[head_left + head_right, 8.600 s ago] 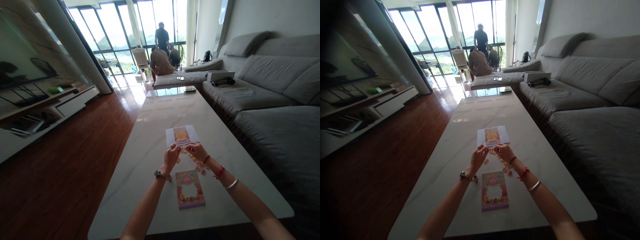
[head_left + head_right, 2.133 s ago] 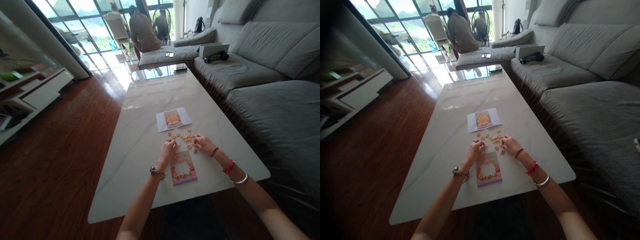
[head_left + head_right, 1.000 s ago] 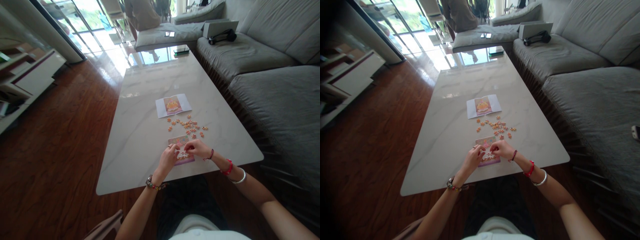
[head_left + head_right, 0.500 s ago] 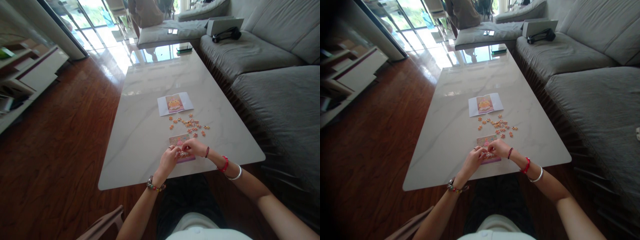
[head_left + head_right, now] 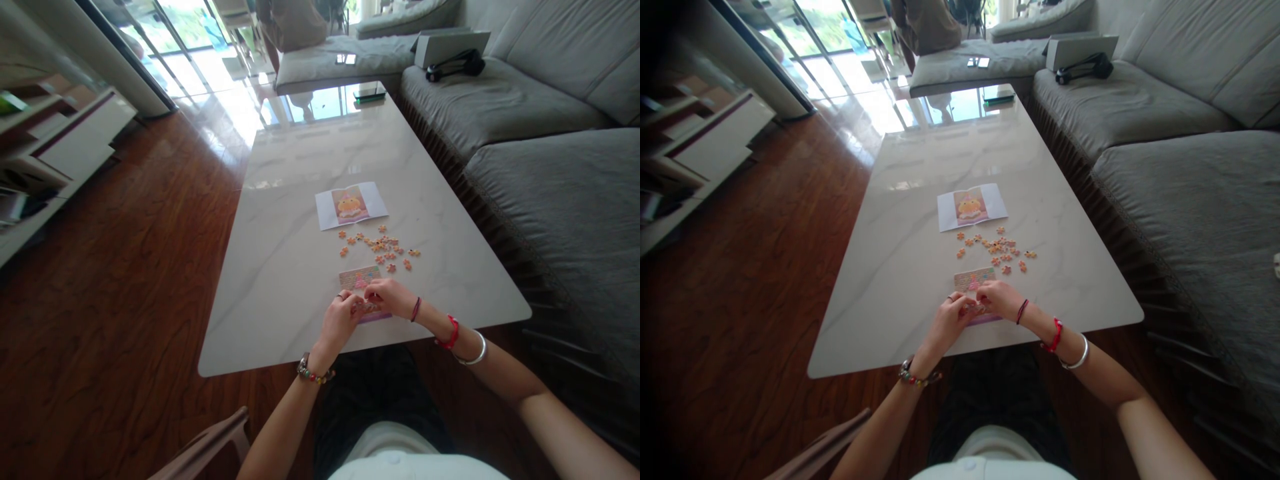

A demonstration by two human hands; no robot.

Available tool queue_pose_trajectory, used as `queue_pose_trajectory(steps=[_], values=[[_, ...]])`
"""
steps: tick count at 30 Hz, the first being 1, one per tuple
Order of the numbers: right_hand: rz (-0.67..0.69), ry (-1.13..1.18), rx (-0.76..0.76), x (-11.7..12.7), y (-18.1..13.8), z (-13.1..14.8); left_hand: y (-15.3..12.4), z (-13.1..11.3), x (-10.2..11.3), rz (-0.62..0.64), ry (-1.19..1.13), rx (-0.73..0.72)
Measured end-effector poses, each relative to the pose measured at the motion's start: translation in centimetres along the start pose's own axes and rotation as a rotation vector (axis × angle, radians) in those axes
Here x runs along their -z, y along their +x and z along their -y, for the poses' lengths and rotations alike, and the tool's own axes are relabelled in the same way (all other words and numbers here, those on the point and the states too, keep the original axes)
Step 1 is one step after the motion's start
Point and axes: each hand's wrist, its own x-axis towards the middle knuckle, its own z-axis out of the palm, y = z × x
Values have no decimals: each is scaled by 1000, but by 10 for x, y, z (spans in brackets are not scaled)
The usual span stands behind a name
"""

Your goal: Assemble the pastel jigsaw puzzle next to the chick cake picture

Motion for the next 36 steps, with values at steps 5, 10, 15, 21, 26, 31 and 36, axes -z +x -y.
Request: queue_pose_trajectory(steps=[5,10,15,21,26,31,36], values=[[3,-56,28,0,-10,5,-4,-1,-4,-37,39,-20],[-5,-248,147,-1,-29,15,-13,-3,-7,-92,234,-137],[-5,-442,120,-5,-36,28,-24,-7,-15,-25,595,-254],[-58,-360,70,-6,-36,24,-18,-9,-14,-40,543,-297],[-122,-405,18,-8,-44,23,-10,-1,-6,-121,143,-180],[-217,-251,12,2,-47,13,-3,3,0,-94,-74,-68],[-435,-141,-182,35,-53,-30,8,3,18,-141,-121,8]])
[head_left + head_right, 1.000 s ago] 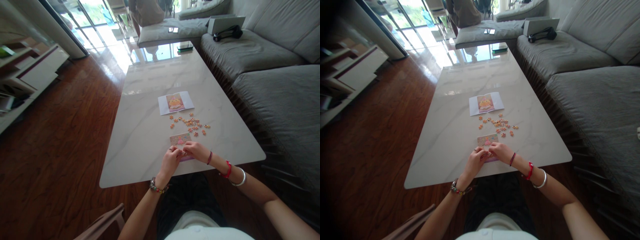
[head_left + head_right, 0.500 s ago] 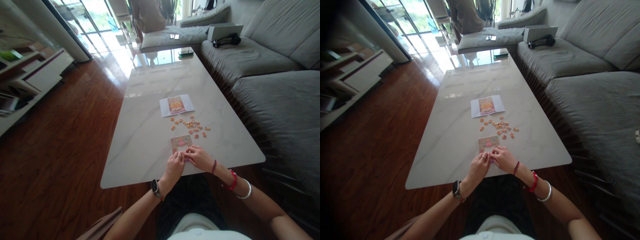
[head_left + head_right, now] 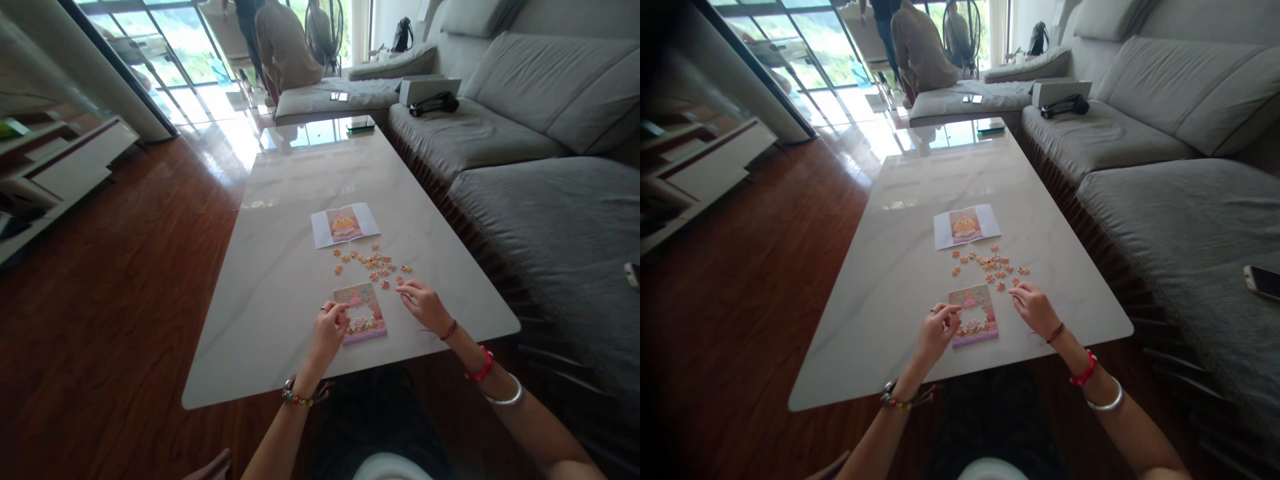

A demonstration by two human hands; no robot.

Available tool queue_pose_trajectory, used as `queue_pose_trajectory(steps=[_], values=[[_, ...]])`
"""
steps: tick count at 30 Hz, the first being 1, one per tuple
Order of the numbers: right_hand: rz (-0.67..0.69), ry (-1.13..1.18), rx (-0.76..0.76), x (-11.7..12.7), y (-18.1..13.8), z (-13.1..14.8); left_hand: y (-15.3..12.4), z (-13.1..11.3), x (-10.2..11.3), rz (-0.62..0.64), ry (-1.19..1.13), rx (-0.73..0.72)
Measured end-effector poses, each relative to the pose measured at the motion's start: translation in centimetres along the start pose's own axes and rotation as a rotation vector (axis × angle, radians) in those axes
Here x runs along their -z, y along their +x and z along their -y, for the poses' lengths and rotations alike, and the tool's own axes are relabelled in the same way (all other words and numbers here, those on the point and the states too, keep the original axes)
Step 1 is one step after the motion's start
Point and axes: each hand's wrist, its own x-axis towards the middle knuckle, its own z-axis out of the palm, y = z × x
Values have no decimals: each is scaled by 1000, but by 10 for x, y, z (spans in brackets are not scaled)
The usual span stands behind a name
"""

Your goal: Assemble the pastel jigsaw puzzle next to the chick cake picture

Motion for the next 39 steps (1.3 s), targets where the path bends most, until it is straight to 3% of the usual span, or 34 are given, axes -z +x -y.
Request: queue_pose_trajectory(steps=[4,12,16,21,26,30,34,39], values=[[90,-14,-51,5,22,-21,12,-4,8,-29,18,20],[301,-55,15,-18,57,-9,28,-2,-12,21,-25,-32],[271,-92,25,-24,72,-6,54,5,-23,43,30,-61],[328,-148,25,-36,90,-6,95,6,-34,94,147,-114],[262,21,-17,-32,92,-2,111,-4,-37,164,77,-103],[228,340,-123,-22,80,12,97,-10,-22,244,-112,-29],[402,638,-142,-26,58,32,59,-5,-5,320,-220,59],[479,575,-120,-48,39,48,18,3,-1,280,-177,172]])
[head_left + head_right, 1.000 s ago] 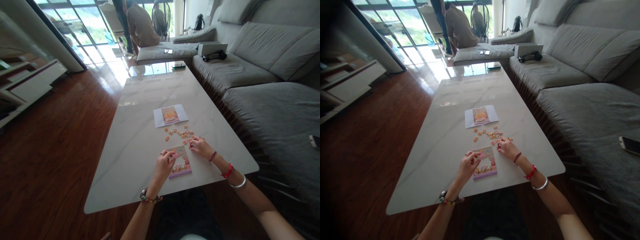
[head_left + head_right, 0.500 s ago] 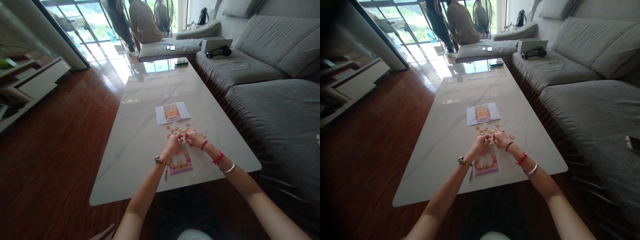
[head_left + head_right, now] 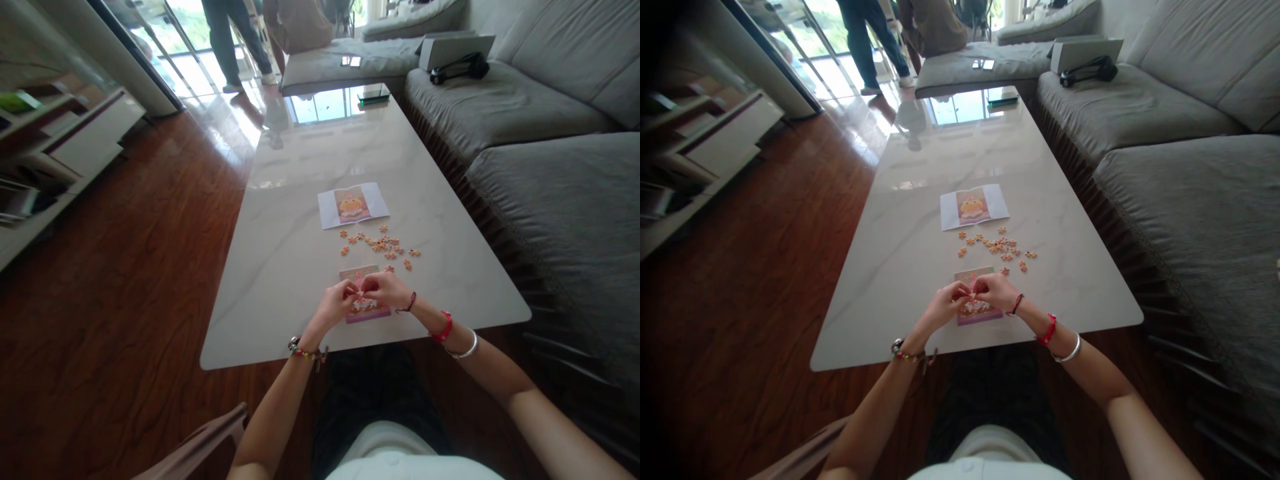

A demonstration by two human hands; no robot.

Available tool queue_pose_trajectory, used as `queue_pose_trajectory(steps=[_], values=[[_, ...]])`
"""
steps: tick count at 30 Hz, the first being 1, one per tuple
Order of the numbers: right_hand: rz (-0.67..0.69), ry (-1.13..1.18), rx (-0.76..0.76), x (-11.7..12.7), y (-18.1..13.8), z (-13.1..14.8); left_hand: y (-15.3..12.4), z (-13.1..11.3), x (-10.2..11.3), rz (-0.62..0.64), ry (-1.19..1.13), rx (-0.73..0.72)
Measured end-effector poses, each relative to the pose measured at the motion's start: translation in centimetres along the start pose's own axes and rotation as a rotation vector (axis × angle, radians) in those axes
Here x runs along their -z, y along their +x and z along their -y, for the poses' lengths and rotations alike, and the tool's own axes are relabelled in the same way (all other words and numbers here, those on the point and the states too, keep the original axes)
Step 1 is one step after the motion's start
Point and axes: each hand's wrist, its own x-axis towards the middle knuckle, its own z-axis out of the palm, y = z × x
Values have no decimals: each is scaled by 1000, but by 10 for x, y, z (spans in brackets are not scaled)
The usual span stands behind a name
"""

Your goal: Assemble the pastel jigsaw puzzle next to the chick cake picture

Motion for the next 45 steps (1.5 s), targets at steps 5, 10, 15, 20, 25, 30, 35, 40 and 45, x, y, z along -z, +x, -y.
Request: queue_pose_trajectory(steps=[5,10,15,20,25,30,35,40,45], values=[[-6,-155,58,-2,3,-1,-2,4,-6,-72,37,-4],[26,-213,60,4,5,-1,1,7,-10,-129,157,-69],[-17,-232,52,3,5,-4,-3,9,-12,-160,230,-143],[-64,-250,68,0,4,-7,-8,9,-14,-176,249,-181],[-92,-422,140,-1,2,-6,-12,10,-15,-182,276,-225],[-103,-461,194,-1,0,-7,-14,13,-16,-190,305,-251],[-95,-461,186,-1,-1,-8,-13,15,-16,-179,301,-266],[-83,-495,195,-1,1,-9,-13,15,-17,-176,276,-271],[-85,-591,187,-5,-3,-7,-14,16,-18,-167,275,-274]])
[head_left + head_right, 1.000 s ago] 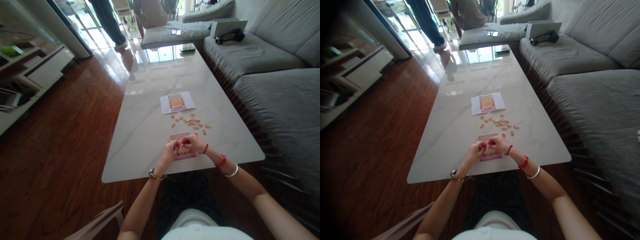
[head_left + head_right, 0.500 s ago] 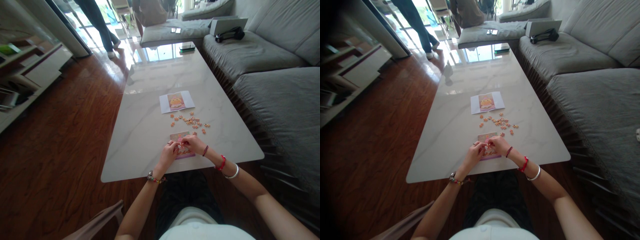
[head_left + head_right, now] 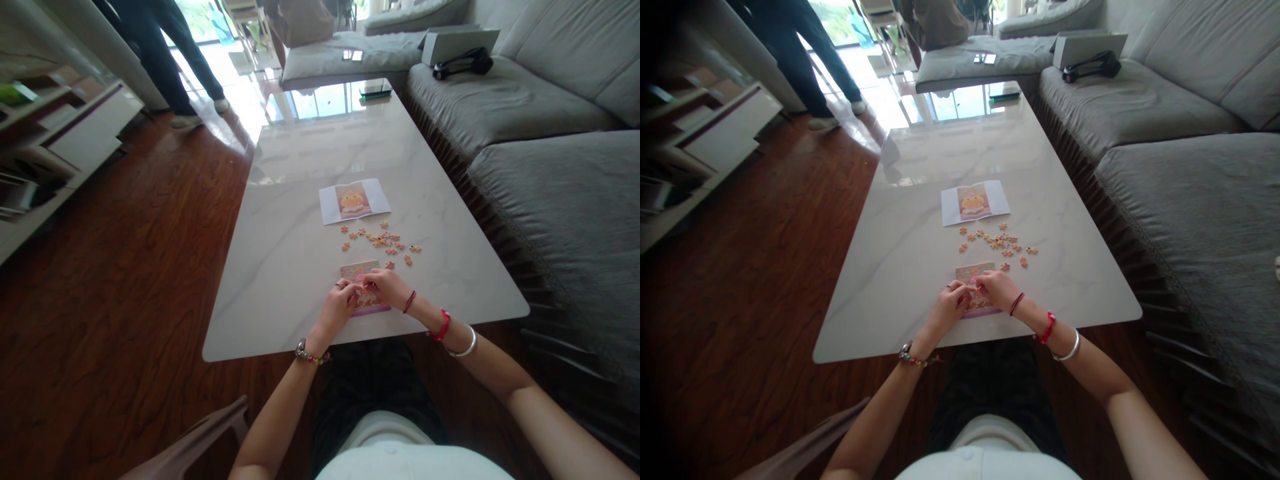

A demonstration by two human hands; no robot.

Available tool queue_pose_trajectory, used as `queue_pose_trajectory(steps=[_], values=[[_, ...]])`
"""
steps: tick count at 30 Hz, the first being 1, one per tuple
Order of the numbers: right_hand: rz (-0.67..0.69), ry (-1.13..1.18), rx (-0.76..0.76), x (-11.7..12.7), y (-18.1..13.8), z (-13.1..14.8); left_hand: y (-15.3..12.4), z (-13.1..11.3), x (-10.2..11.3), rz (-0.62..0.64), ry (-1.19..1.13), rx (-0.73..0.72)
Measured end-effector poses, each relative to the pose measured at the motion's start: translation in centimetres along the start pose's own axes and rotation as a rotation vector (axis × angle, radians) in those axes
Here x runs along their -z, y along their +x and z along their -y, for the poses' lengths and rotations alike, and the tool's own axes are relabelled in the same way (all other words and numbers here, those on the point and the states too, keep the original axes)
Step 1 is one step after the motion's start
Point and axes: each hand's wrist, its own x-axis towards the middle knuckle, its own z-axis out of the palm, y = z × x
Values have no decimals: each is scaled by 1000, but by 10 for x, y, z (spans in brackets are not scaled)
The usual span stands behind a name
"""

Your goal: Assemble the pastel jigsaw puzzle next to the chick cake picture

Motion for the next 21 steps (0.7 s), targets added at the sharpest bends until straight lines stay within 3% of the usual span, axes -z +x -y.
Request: queue_pose_trajectory(steps=[10,15,21], values=[[-6,-65,43,2,-16,8,0,1,0,-3,27,-9],[-4,-266,130,2,-30,20,-6,5,-3,-11,58,-70],[21,-339,114,5,-39,26,-10,-2,2,90,300,-183]])
